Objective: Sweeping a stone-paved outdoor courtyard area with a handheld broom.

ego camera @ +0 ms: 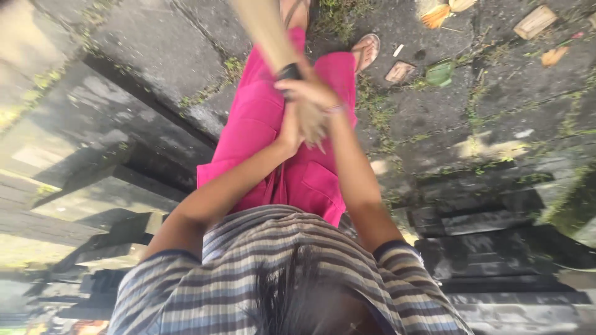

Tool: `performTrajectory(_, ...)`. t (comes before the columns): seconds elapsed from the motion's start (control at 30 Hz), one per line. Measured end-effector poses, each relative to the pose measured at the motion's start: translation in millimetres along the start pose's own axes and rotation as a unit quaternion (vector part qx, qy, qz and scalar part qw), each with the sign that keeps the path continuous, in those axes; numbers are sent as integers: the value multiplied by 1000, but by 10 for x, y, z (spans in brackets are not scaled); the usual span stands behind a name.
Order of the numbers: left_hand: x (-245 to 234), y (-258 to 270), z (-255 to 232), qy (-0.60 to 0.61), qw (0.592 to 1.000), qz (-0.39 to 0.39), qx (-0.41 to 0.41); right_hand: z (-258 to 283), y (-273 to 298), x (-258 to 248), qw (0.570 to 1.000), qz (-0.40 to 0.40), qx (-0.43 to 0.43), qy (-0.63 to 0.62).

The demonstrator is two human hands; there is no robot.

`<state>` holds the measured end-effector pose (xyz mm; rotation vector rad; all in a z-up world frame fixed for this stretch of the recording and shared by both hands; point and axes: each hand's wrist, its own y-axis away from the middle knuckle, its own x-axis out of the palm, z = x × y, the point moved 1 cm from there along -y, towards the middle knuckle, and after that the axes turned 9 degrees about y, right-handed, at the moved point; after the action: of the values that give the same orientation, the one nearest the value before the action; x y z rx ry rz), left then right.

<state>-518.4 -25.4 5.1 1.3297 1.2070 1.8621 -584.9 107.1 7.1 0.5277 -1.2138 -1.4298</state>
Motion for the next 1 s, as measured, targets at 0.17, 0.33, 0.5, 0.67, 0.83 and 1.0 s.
performTrajectory(0.17,163,74,-535,34,996,-73,24,-189,-919,241,986,134,-10,97)
performTrajectory(0.33,-184,-1349,409,-348,935,-11,66,209,-168,-948,993,-31,-16,-115)
performTrajectory(0.5,1099,-1357,179,-501,857,67,101,-59,141,-1536,949,-163,-154,-222)
performTrajectory(0.67,1596,-763,-625,-605,785,132,-25,-201,243,-1384,859,-332,-219,-322)
performTrajectory(0.83,257,-823,-282,-530,838,131,3,-587,-51,-897,941,-197,-105,-256)
performTrajectory(1.0,-174,-309,-211,-443,868,-163,-155,-1292,-91,-315,941,-256,-187,-119)
